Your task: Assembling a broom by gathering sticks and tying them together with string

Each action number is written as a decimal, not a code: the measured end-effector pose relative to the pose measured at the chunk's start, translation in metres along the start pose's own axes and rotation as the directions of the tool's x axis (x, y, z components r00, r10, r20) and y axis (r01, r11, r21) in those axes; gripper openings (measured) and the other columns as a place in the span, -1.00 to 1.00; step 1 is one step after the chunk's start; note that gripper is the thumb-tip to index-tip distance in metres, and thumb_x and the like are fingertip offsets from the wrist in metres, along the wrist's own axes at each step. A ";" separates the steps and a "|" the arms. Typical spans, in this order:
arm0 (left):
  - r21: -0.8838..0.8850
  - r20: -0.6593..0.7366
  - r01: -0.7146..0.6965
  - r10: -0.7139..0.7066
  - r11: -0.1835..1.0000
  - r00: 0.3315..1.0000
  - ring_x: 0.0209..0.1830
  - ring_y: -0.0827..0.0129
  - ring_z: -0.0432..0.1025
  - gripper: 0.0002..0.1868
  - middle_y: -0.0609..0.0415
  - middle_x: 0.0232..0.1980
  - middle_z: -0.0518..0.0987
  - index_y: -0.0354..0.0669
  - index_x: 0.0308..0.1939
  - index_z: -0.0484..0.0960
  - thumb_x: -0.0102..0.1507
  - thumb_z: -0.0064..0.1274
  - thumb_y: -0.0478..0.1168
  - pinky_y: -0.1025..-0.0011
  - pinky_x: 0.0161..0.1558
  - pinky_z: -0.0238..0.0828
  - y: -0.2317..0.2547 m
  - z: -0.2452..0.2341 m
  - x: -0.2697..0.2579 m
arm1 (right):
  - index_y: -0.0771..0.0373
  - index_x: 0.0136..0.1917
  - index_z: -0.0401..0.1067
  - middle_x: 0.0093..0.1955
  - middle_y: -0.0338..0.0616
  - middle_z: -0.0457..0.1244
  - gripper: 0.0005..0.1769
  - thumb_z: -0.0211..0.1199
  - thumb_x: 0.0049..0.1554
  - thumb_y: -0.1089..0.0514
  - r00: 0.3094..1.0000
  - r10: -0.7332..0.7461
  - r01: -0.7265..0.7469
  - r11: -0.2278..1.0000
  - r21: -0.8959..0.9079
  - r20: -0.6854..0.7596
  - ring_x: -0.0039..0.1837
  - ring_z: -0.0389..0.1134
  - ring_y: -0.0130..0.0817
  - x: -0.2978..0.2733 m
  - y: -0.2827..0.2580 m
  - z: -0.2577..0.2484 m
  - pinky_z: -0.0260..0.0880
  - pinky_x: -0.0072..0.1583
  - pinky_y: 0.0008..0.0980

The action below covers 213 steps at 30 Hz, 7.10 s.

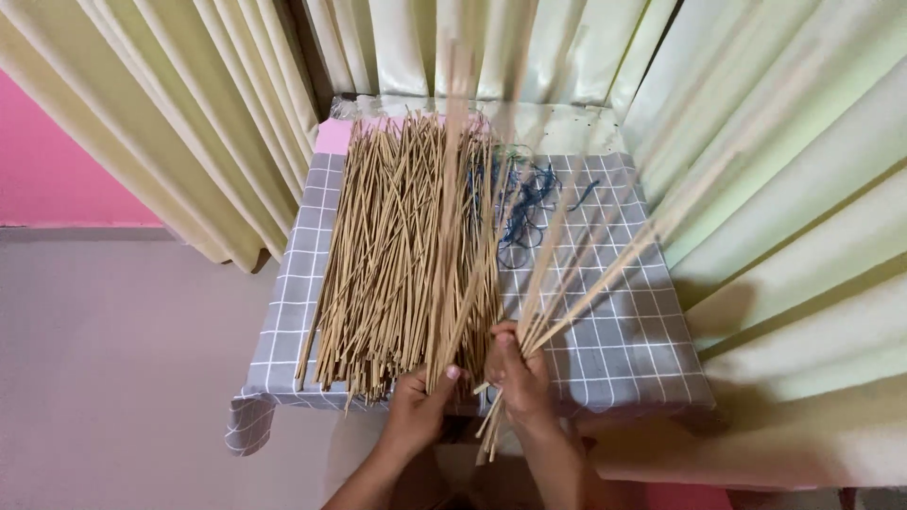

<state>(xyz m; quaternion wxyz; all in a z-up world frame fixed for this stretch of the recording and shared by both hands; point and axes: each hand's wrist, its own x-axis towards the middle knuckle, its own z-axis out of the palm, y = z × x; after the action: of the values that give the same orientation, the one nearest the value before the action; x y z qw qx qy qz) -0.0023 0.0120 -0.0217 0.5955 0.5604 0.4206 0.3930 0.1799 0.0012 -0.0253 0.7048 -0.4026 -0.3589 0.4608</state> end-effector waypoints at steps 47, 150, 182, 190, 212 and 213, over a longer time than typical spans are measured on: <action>0.044 -0.065 -0.283 0.286 0.958 0.956 -0.58 0.52 0.24 -0.77 0.18 -0.52 0.48 -0.25 -0.31 0.66 0.39 0.02 -0.22 0.49 -0.50 0.20 0.034 0.022 -0.050 | 0.35 -0.02 0.54 -0.40 -0.16 0.29 -0.78 0.34 0.17 0.13 0.978 0.064 -0.083 0.993 -0.089 -0.196 -0.38 0.35 -0.39 -0.056 -0.031 0.049 0.28 -0.39 -0.45; 0.074 0.131 -0.131 0.120 0.989 0.984 -0.68 0.53 0.13 -0.44 0.21 -0.67 0.33 -0.13 -0.65 0.39 0.45 -0.06 -0.06 0.47 -0.58 0.10 -0.029 0.025 -0.042 | 0.33 -0.13 0.48 -0.41 -0.23 0.23 -0.83 0.36 0.16 0.17 0.987 -0.106 0.084 0.981 -0.176 -0.122 -0.39 0.19 -0.48 -0.044 -0.011 0.008 0.22 -0.32 -0.50; 0.097 0.141 -0.188 0.174 0.977 0.975 -0.65 0.47 0.16 -0.42 0.16 -0.61 0.38 -0.20 -0.62 0.47 0.47 -0.16 -0.03 0.41 -0.55 0.13 -0.034 0.021 -0.039 | 0.33 0.06 0.49 -0.41 -0.28 0.21 -0.70 0.38 0.13 0.11 0.999 -0.044 0.045 0.995 -0.085 0.008 -0.47 0.09 -0.56 -0.040 -0.012 0.006 0.10 -0.41 -0.53; 0.236 0.058 -0.237 0.230 0.942 0.971 -0.63 0.42 0.11 -0.40 0.18 -0.61 0.30 -0.07 -0.64 0.34 0.49 -0.28 0.06 0.36 -0.52 0.08 -0.036 0.023 -0.037 | 0.22 0.12 0.60 -0.42 -0.32 0.20 -0.63 0.17 0.24 -0.04 0.995 -0.084 0.063 0.932 -0.356 -0.044 -0.41 0.10 -0.51 -0.049 -0.034 0.018 0.20 -0.33 -0.44; 0.425 0.217 -0.309 0.236 0.851 0.947 -0.47 0.41 0.26 -0.62 0.15 -0.36 0.46 -0.16 -0.23 0.68 0.46 -0.20 -0.07 0.45 -0.41 0.26 0.019 -0.018 -0.070 | 0.25 0.05 0.40 -0.36 -0.27 0.22 -0.58 0.05 0.20 -0.14 0.980 -0.094 0.060 0.981 0.187 0.176 -0.43 0.19 -0.48 0.035 -0.120 -0.091 0.32 -0.43 -0.43; 0.391 0.177 -0.294 0.242 0.872 0.954 -0.50 0.46 0.25 -0.70 0.16 -0.33 0.51 -0.13 -0.29 0.67 0.44 -0.12 -0.16 0.52 -0.44 0.25 0.015 -0.026 -0.068 | 0.21 -0.01 0.49 -0.35 -0.26 0.27 -0.18 -0.08 0.19 -0.59 0.941 -0.135 0.023 0.940 0.340 0.309 -0.37 0.24 -0.45 0.056 -0.133 -0.113 0.37 -0.35 -0.36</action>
<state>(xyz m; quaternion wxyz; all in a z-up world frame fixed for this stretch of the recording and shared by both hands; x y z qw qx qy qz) -0.0497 -0.0418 -0.0031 0.4278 0.7494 0.3750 0.3387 0.3450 -0.0064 0.0542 0.7110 -0.1813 -0.4044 0.5460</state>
